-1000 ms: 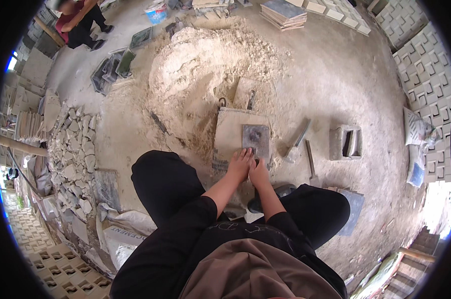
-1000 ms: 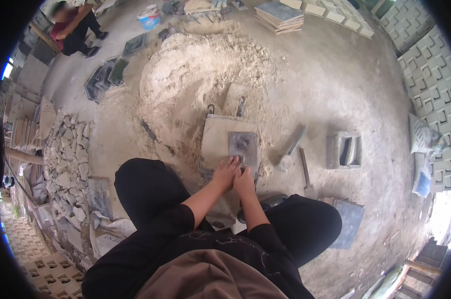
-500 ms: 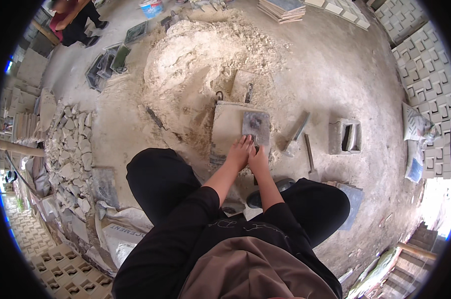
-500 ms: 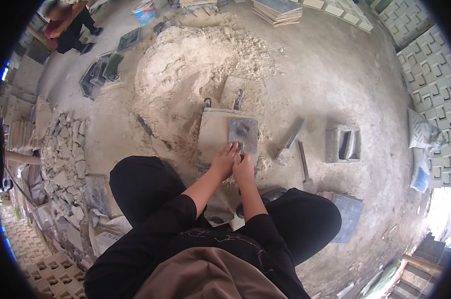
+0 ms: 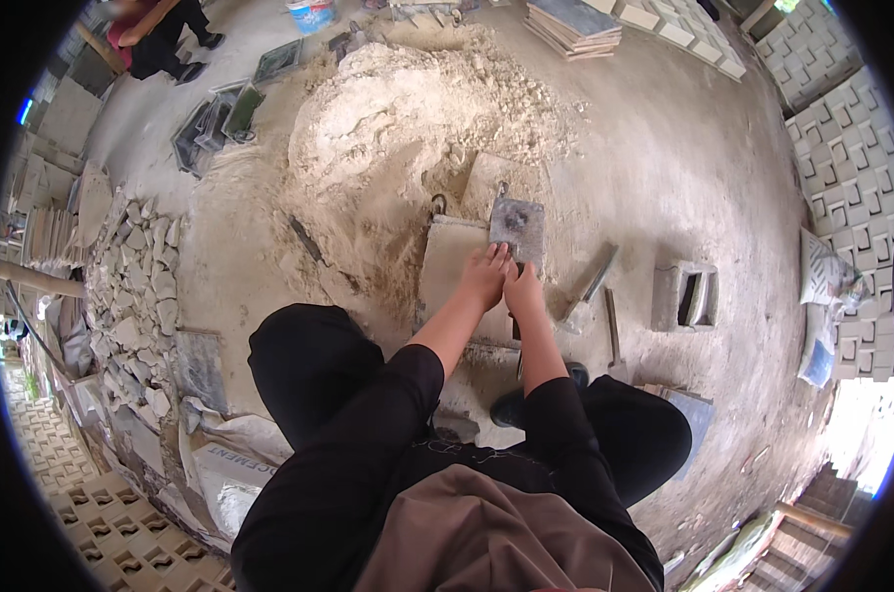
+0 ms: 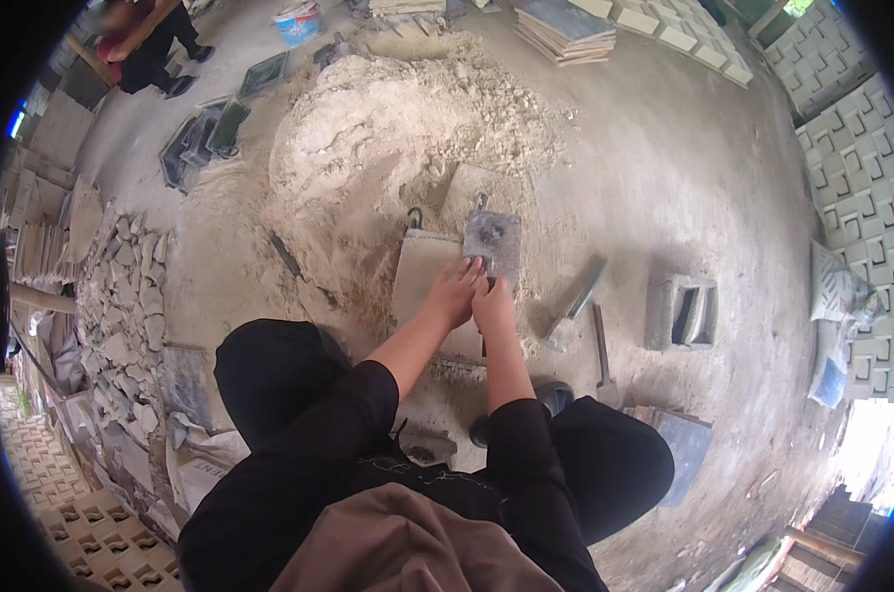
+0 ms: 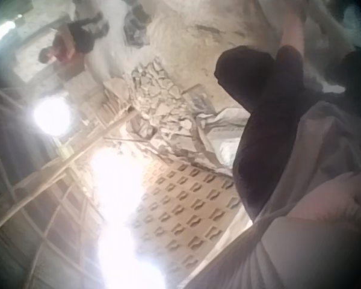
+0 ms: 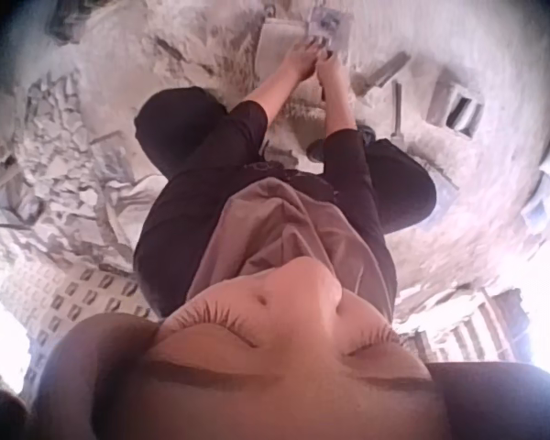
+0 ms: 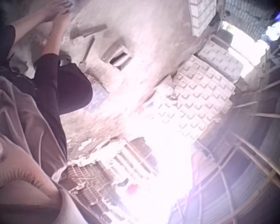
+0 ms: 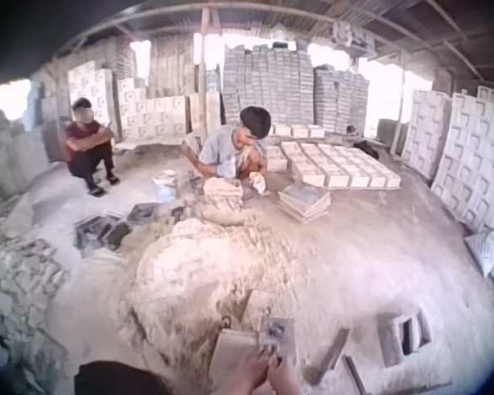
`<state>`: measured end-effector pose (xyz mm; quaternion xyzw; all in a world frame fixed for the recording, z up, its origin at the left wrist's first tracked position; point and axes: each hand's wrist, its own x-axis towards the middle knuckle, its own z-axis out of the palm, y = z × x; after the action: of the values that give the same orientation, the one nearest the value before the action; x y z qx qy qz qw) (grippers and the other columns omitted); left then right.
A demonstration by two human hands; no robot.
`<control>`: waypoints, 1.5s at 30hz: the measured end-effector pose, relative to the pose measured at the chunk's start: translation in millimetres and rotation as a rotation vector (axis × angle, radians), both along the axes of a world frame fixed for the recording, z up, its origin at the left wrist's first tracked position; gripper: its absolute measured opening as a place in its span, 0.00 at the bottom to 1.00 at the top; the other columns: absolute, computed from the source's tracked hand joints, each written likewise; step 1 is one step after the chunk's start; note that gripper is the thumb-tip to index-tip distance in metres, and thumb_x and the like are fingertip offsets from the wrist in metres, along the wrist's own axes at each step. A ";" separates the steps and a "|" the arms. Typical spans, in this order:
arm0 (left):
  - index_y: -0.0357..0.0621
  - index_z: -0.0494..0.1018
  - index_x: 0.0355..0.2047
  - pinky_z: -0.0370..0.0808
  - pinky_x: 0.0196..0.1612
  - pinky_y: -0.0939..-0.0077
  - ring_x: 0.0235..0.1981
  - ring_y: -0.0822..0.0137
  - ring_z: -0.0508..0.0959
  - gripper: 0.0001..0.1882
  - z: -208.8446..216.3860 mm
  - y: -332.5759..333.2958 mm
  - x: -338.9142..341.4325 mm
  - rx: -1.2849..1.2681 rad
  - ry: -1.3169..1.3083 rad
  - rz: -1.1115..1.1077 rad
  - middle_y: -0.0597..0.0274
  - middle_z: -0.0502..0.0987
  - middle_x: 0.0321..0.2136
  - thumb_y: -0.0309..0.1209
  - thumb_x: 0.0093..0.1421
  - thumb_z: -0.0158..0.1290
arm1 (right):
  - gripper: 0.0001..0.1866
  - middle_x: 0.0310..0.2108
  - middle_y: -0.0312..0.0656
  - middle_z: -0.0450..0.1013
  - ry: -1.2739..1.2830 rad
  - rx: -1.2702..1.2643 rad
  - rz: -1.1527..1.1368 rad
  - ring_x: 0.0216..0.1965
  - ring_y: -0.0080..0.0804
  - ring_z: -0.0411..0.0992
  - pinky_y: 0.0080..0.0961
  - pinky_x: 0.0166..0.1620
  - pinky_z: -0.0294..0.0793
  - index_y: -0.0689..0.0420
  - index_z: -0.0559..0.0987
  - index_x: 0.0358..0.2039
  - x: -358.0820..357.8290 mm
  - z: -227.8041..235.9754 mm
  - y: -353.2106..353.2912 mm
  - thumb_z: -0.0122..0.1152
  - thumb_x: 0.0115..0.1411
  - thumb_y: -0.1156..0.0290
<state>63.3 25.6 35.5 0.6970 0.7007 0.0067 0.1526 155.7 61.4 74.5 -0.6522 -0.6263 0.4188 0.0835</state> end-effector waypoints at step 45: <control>0.48 0.33 0.62 0.26 0.59 0.43 0.63 0.58 0.26 0.39 -5.2 18.2 -35.5 -0.283 -0.121 0.318 0.55 0.25 0.63 0.58 0.59 0.25 | 0.17 0.13 0.32 0.55 0.910 -0.630 -0.204 0.08 0.18 0.52 0.19 0.12 0.56 0.45 0.59 0.48 -2.7 -5.2 -64.2 0.47 0.59 0.71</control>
<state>27.9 43.8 30.2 0.5478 0.7852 -0.0258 0.2877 152.9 -2.8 69.3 -0.4564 -0.3057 0.8145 0.1866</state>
